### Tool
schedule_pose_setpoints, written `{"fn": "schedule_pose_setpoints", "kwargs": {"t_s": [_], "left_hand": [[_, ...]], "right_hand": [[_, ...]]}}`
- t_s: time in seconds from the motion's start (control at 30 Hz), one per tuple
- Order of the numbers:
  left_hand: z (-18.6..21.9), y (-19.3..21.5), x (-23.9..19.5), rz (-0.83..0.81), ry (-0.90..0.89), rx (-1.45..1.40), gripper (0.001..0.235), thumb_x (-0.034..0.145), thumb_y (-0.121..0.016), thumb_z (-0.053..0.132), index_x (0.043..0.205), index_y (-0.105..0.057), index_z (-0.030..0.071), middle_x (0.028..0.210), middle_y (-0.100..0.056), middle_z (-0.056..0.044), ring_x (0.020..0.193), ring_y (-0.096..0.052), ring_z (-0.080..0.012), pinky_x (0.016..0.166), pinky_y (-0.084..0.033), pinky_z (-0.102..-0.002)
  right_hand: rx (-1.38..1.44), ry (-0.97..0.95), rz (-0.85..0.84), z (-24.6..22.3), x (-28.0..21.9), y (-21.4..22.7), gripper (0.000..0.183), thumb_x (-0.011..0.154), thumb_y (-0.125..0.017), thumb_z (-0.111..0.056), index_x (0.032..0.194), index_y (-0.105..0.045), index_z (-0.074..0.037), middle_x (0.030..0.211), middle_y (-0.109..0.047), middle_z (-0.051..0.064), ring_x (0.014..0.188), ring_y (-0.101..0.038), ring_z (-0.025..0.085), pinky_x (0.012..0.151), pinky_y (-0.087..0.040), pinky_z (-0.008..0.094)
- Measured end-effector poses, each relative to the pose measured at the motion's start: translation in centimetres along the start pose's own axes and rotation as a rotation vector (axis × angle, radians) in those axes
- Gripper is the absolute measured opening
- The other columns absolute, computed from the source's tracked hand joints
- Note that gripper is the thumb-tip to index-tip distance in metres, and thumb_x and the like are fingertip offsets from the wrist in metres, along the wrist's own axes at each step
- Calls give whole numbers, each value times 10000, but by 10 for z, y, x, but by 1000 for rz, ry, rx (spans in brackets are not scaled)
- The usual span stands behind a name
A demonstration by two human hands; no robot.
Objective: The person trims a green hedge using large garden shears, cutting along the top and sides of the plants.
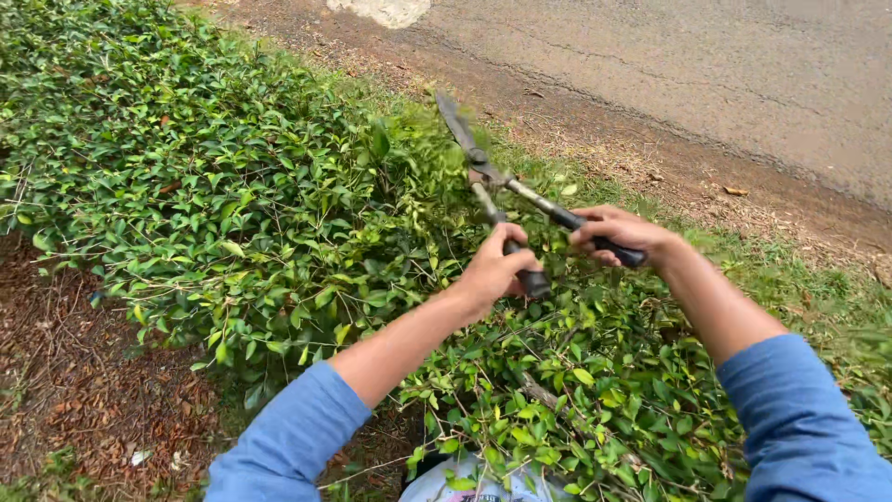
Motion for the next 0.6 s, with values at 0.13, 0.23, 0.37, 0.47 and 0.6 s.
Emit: {"fn": "schedule_pose_setpoints", "kwargs": {"t_s": [0.13,0.23,0.37,0.47,0.6], "left_hand": [[35,32,-50,32,-16,-248,374,1059,-671,207,1362,-452,208,1218,-508,-87,1040,-713,-219,770,-751,-342],[46,22,-82,66,125,-658,301,1207,-722,173,1428,-524,123,1068,-660,-155,717,-708,-202,479,-650,-215],[23,11,-61,54,248,-621,916,992,-808,-14,1759,-320,94,1284,-650,-227,784,-764,-226,555,-692,-252],[43,28,-16,4,236,-518,894,1105,-747,131,1852,-271,14,1017,-711,-112,629,-705,-144,464,-633,-210],[67,38,33,243,280,-347,951,1007,-825,199,1828,-373,42,902,-741,-53,569,-664,-93,386,-534,-219]], "right_hand": [[-140,-2,-25,-3,-41,87,929,1021,-762,-92,1799,-308,135,717,-566,127,346,-565,119,245,-459,293],[-207,-114,-236,-1,-50,145,790,1006,-768,-74,1766,-556,-31,708,-662,108,369,-580,145,287,-415,283],[-314,-152,-195,-2,-39,174,824,966,-823,-52,1767,-626,-72,684,-665,143,358,-540,178,313,-366,323],[-236,-131,-240,10,-3,180,761,988,-803,-58,1732,-638,-55,661,-586,115,361,-537,157,302,-369,291],[-160,-52,-338,8,53,162,461,1054,-755,-76,1495,-685,38,690,-570,83,372,-546,128,271,-410,260]]}}
Point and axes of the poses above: each hand's wrist, its own x-axis towards the middle knuckle, its own y-axis out of the back of the hand, z = x × y, the point moved 4 cm from there along x, towards the middle knuckle
